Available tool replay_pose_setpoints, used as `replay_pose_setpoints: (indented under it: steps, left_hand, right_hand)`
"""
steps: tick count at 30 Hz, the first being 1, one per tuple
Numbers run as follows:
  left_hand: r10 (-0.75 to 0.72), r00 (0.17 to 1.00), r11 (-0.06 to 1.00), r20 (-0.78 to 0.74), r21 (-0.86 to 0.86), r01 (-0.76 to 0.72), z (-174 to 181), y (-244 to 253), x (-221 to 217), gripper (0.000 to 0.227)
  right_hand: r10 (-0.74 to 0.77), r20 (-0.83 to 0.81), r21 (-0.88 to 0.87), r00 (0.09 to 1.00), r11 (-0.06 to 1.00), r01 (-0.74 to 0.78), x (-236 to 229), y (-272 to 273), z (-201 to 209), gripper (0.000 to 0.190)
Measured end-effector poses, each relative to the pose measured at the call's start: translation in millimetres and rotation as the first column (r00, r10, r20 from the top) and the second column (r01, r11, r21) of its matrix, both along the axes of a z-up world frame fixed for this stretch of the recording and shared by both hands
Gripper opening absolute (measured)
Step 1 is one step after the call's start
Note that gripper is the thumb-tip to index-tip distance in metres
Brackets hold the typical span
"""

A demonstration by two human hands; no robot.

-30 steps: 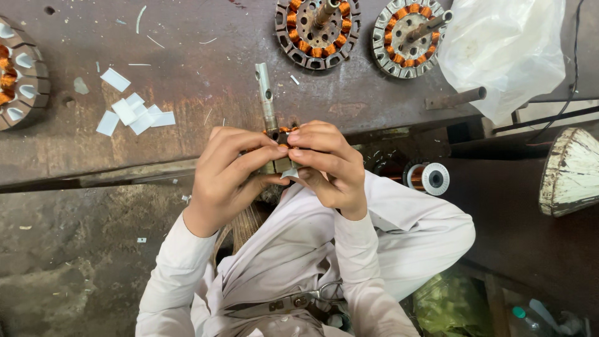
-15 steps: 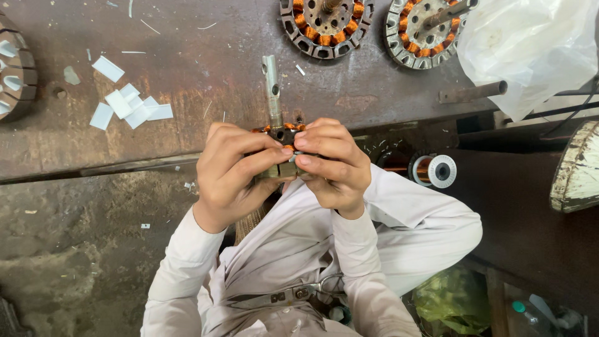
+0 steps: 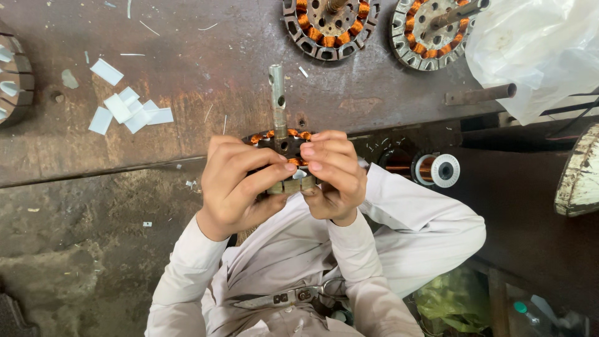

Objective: The person sits on the floor and assembles motor stator components by cutting small white insulating strips with scissors and inserting them into the slots of the stator. The person handles multiple stators and a roll of copper wire is visible nearby.

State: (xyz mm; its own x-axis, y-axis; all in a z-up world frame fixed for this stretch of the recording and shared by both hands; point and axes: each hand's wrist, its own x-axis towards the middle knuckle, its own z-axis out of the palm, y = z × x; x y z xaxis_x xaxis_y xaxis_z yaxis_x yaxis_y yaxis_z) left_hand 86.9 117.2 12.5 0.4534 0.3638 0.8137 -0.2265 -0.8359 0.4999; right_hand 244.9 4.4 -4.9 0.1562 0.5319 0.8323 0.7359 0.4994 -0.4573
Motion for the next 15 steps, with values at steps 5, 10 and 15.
replay_pose_setpoints:
  steps: [5, 10, 15]
  left_hand:
    - [0.017, 1.000, 1.000, 0.017, 0.010, -0.017, -4, -2, 0, 0.034]
    - [0.039, 0.999, 0.999, 0.016, -0.032, -0.038, -1, 1, 3, 0.033]
    - [0.115, 0.993, 0.967, -0.010, -0.226, -0.114, -4, 7, 8, 0.027]
  right_hand:
    - [-0.015, 0.014, 0.029, 1.000, 0.999, 0.014, -2, 1, -4, 0.030]
    - [-0.025, 0.013, 0.044, 1.000, 0.999, 0.025, -3, 11, 4, 0.027]
    - [-0.083, -0.012, -0.117, 0.996, 0.990, 0.081, -6, 27, 28, 0.028]
